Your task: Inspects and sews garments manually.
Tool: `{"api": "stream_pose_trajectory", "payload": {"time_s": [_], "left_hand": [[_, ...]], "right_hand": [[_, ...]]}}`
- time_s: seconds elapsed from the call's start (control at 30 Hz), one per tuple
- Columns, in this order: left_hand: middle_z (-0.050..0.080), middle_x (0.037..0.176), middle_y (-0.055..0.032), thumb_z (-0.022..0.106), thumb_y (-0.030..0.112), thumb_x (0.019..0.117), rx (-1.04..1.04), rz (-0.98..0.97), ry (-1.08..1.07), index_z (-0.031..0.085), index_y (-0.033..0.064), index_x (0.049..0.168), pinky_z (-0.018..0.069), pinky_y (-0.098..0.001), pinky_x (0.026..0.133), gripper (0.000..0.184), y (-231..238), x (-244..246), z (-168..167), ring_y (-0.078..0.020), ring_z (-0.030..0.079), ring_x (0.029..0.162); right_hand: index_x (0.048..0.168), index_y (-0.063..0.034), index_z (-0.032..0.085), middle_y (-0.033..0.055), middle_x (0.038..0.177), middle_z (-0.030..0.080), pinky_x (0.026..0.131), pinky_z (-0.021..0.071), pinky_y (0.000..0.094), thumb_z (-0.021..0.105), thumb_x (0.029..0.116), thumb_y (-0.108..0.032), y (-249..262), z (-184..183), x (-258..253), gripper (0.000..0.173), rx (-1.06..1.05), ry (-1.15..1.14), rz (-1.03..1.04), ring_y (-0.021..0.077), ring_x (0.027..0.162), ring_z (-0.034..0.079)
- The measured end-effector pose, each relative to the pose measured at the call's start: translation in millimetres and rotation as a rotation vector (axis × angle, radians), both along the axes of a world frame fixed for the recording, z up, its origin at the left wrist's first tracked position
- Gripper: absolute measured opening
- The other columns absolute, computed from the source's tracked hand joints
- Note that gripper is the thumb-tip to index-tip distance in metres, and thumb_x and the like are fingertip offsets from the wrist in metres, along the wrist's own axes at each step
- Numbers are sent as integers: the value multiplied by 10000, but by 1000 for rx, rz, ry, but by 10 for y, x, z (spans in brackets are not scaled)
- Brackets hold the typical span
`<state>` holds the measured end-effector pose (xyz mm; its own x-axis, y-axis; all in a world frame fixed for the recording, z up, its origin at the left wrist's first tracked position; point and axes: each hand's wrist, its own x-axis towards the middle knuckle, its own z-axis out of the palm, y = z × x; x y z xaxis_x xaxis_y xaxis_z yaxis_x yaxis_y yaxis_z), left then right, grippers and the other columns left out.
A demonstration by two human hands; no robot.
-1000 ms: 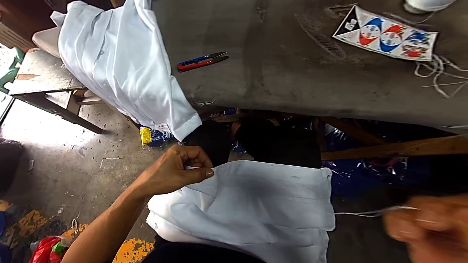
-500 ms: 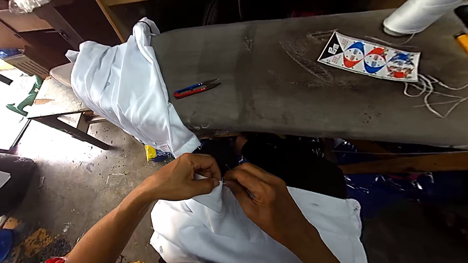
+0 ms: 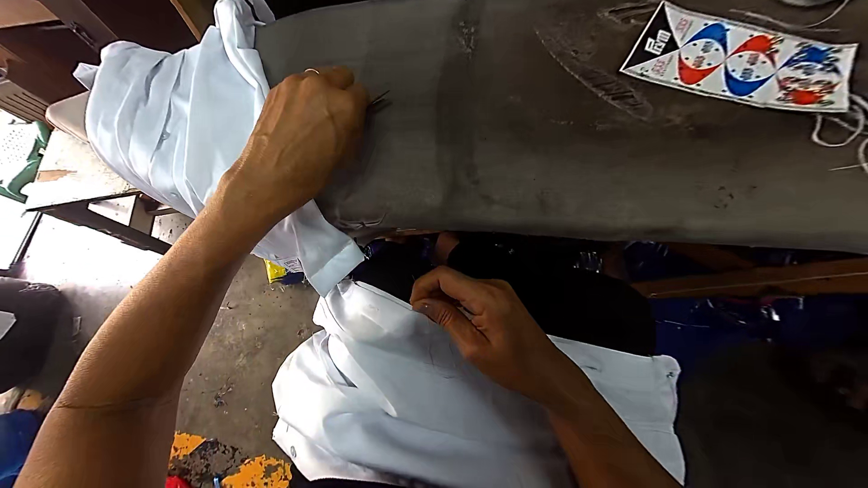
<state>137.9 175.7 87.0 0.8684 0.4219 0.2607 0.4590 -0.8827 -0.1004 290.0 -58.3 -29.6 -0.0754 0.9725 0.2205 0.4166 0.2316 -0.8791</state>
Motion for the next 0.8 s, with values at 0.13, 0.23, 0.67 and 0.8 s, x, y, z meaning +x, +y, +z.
{"api": "stream_pose_trajectory", "payload": {"time_s": [0.13,0.23,0.67,0.8], "left_hand": [[669,931,-64,474,132,1043,-259,14,-307,684,24,1130,514,-245,707,252,-401,-240,184,-95,615,782],[664,920,28,455,211,1079,-744,-12,-401,646,89,1267,523,-212,565,295,-988,-626,173,-39,599,685],[745,1012,-17,710,277,984,-913,-109,-458,756,58,1178,560,-193,807,297,-1461,-879,-815,-36,674,912],[748,1021,-15,720,269,977,-943,-126,-469,758,53,1157,561,-195,810,284,-1457,-855,-851,-34,676,916]], "right_hand": [[1022,-116,684,-65,799,640,616,469,142,554,1053,-202,1,10,30,158,-101,186,29,-6,694,576],[1011,-86,680,-46,788,643,602,468,144,560,1045,-149,-18,5,30,140,-146,329,47,7,678,576],[1024,-72,651,-71,788,621,654,470,120,568,1045,-126,39,11,-7,102,-169,499,169,-23,723,575],[1025,-72,643,-76,791,611,663,463,117,563,1049,-121,57,-14,-10,97,-176,551,208,-30,732,568]]}}
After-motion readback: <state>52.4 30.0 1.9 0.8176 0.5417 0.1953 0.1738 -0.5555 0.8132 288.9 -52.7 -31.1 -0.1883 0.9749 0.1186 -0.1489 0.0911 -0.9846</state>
